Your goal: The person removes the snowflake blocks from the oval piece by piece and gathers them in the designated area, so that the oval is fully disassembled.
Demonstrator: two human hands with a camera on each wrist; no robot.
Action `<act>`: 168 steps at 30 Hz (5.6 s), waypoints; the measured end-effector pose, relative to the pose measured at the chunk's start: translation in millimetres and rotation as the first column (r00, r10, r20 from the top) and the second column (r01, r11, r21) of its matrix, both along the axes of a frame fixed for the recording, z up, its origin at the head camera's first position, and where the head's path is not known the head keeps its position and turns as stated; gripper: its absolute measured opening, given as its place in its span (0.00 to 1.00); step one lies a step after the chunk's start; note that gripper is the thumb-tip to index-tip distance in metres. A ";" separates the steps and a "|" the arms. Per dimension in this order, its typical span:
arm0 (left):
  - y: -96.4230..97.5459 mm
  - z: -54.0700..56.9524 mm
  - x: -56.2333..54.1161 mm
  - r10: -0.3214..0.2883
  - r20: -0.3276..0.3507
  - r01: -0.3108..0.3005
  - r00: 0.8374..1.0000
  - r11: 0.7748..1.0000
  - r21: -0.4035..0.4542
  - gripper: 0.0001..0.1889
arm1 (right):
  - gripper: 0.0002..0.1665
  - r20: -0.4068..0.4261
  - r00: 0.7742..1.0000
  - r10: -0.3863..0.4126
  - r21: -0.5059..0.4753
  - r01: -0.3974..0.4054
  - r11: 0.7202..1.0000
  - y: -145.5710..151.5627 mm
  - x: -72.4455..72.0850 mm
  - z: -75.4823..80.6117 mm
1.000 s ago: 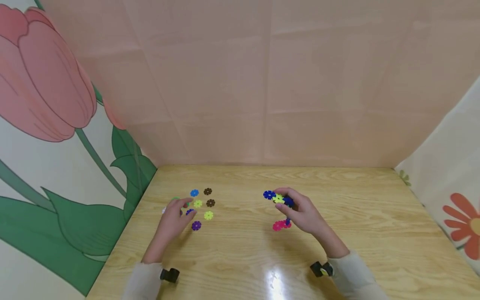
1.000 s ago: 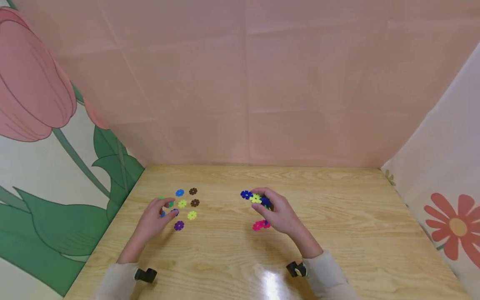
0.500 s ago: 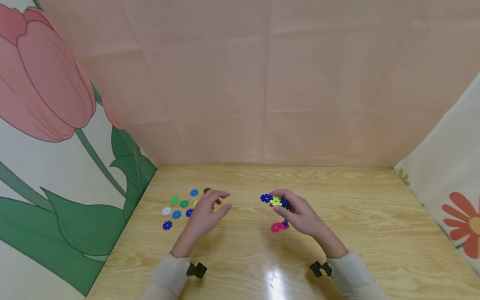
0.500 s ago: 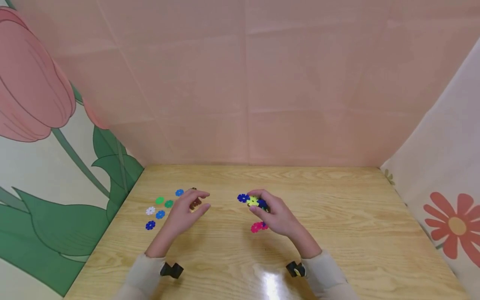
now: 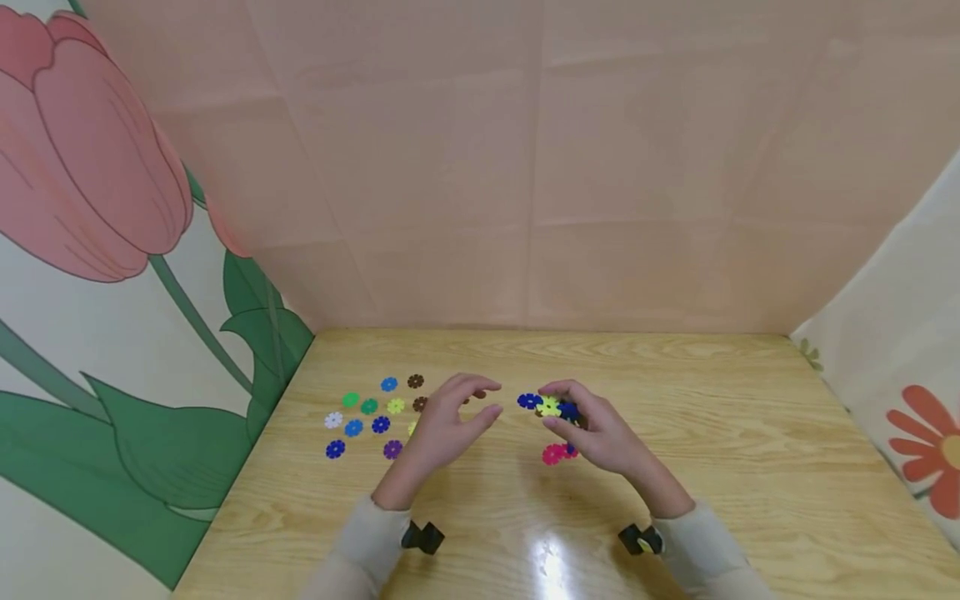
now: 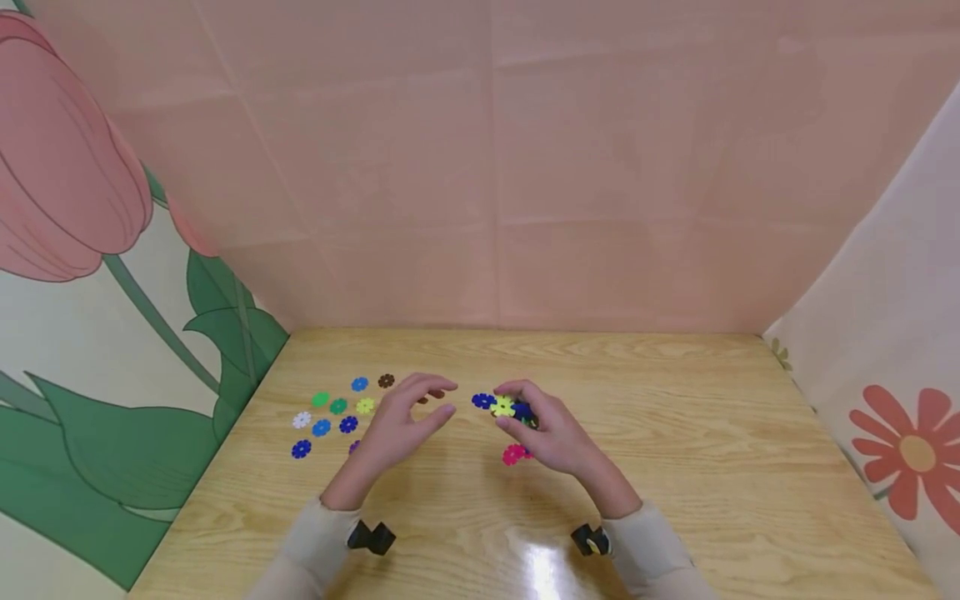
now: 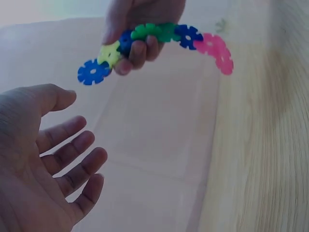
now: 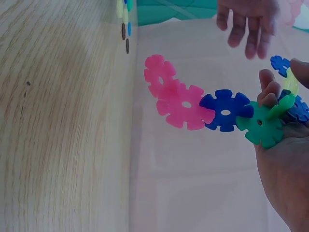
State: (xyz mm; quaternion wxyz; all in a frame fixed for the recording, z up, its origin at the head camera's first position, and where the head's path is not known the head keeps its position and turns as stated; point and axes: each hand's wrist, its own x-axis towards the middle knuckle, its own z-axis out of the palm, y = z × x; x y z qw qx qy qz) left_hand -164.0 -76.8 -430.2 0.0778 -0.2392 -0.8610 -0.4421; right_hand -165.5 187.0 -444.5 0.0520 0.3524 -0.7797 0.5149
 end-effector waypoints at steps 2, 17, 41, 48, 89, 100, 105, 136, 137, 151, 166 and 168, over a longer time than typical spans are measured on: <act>4.7 1.1 0.1 -0.013 0.001 0.013 1.000 1.000 -0.002 0.17 | 0.21 -0.003 1.000 0.008 -0.005 -0.008 1.000 -0.7 0.0 -0.3; 27.8 2.0 -1.1 -0.080 -0.017 0.080 0.997 0.997 0.019 0.15 | 0.19 -0.022 1.000 0.013 -0.014 -0.014 1.000 -2.7 -1.8 -3.0; 36.7 4.9 1.4 -0.010 -0.114 0.008 0.993 1.000 -0.017 0.10 | 0.19 -0.027 0.999 0.039 -0.010 -0.039 0.999 -2.3 -2.9 -3.0; 39.1 3.3 1.7 -0.017 -0.210 0.015 0.978 1.000 -0.012 0.09 | 0.18 -0.025 1.000 -0.001 -0.006 0.000 1.000 -3.2 -1.7 -1.8; 26.1 1.4 -10.1 -0.232 -0.435 0.204 0.870 0.973 -0.111 0.18 | 0.20 0.022 1.000 -0.022 -0.035 0.022 0.999 -1.5 -1.1 -1.5; 21.7 5.1 -8.9 -0.216 -0.564 0.109 0.797 0.970 -0.219 0.18 | 0.16 0.067 0.998 -0.019 -0.023 0.021 1.000 -1.0 0.0 2.0; 17.8 3.8 -8.3 -0.199 -0.606 0.063 0.770 0.969 -0.238 0.19 | 0.16 0.075 0.997 -0.013 -0.005 0.013 1.000 -0.4 0.1 2.1; -57.3 -34.0 7.8 0.067 -0.071 -0.077 0.995 0.986 -0.149 0.22 | 0.20 0.031 1.000 -0.003 0.010 0.002 1.000 5.1 -2.0 -3.2; -61.2 -34.8 8.8 0.079 -0.051 -0.086 0.996 0.984 -0.153 0.22 | 0.20 0.028 1.000 -0.003 0.013 0.003 1.000 5.6 -2.1 -3.3; -115.6 -62.1 14.3 0.289 0.089 -0.277 0.953 0.952 -0.128 0.21 | 0.22 0.019 1.000 0.006 0.019 -0.006 1.000 11.1 -3.0 -5.4; -147.8 -77.9 18.5 0.395 0.208 -0.343 0.895 0.907 -0.246 0.23 | 0.22 0.047 0.999 0.027 -0.047 -0.025 0.999 14.1 -3.6 -6.4; -150.4 -79.1 18.4 0.402 0.207 -0.346 0.892 0.901 -0.260 0.23 | 0.22 0.046 0.999 0.027 -0.052 -0.025 0.998 14.7 -3.5 -6.1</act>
